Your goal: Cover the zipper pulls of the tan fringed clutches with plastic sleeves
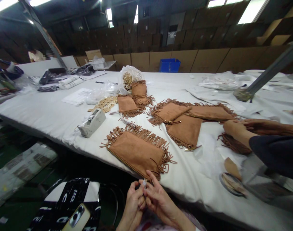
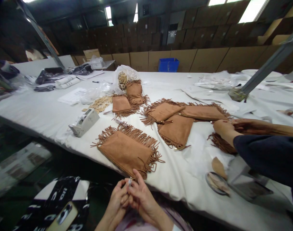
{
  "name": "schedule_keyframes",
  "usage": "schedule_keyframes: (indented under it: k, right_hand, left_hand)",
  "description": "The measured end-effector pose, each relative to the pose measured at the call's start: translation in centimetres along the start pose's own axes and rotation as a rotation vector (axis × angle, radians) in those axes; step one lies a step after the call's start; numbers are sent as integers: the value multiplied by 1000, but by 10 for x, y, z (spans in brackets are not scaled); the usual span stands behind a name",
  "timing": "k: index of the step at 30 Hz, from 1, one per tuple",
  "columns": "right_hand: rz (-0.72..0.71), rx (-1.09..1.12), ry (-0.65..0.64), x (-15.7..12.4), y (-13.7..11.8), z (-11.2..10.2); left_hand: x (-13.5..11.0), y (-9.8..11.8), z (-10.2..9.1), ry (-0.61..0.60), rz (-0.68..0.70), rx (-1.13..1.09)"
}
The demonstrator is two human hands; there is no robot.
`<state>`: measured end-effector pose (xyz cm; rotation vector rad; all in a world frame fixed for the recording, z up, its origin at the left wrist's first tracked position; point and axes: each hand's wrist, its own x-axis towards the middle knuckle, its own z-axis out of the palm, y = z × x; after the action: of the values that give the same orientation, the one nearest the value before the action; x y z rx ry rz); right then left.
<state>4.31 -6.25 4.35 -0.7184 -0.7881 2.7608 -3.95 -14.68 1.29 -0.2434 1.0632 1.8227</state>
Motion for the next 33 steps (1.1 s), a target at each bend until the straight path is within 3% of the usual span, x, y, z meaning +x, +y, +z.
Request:
schedule_keyframes:
  k: [4, 6, 8, 11, 14, 16, 19, 22, 25, 27, 33]
  right_hand:
    - [66, 131, -84, 1, -17, 8]
    - [110, -10, -122, 1, -30, 12]
    - [132, -303, -99, -1, -46, 13]
    - [-28, -669, 150, -4, -74, 1]
    - [-257, -759, 475, -7, -92, -23]
    - [-288, -804, 548, -7, -90, -35]
    - [-233, -888, 415, -3, -71, -38]
    - [-261, -914, 260, 9, -48, -24]
    - [-336, -928, 288, 24, -38, -9]
    - [-346, -931, 273, 30, -36, -5]
    - [-184, -776, 51, 21, -27, -13]
  left_hand:
    - [0, 7, -2, -160, -320, -309]
    - [0, 13, -1, -203, -364, -405]
    - [1, 23, 3, -211, -357, -425]
    - [6, 40, 15, -163, -342, -393]
    - [10, 56, 27, -159, -346, -426]
    - [11, 64, 34, -193, -351, -461]
    - [10, 71, 42, -245, -355, -482]
    - [10, 71, 44, -258, -351, -467]
    - [11, 65, 39, -253, -324, -414]
    - [12, 59, 32, -242, -278, -313]
    - [18, 51, 14, -189, -180, 102]
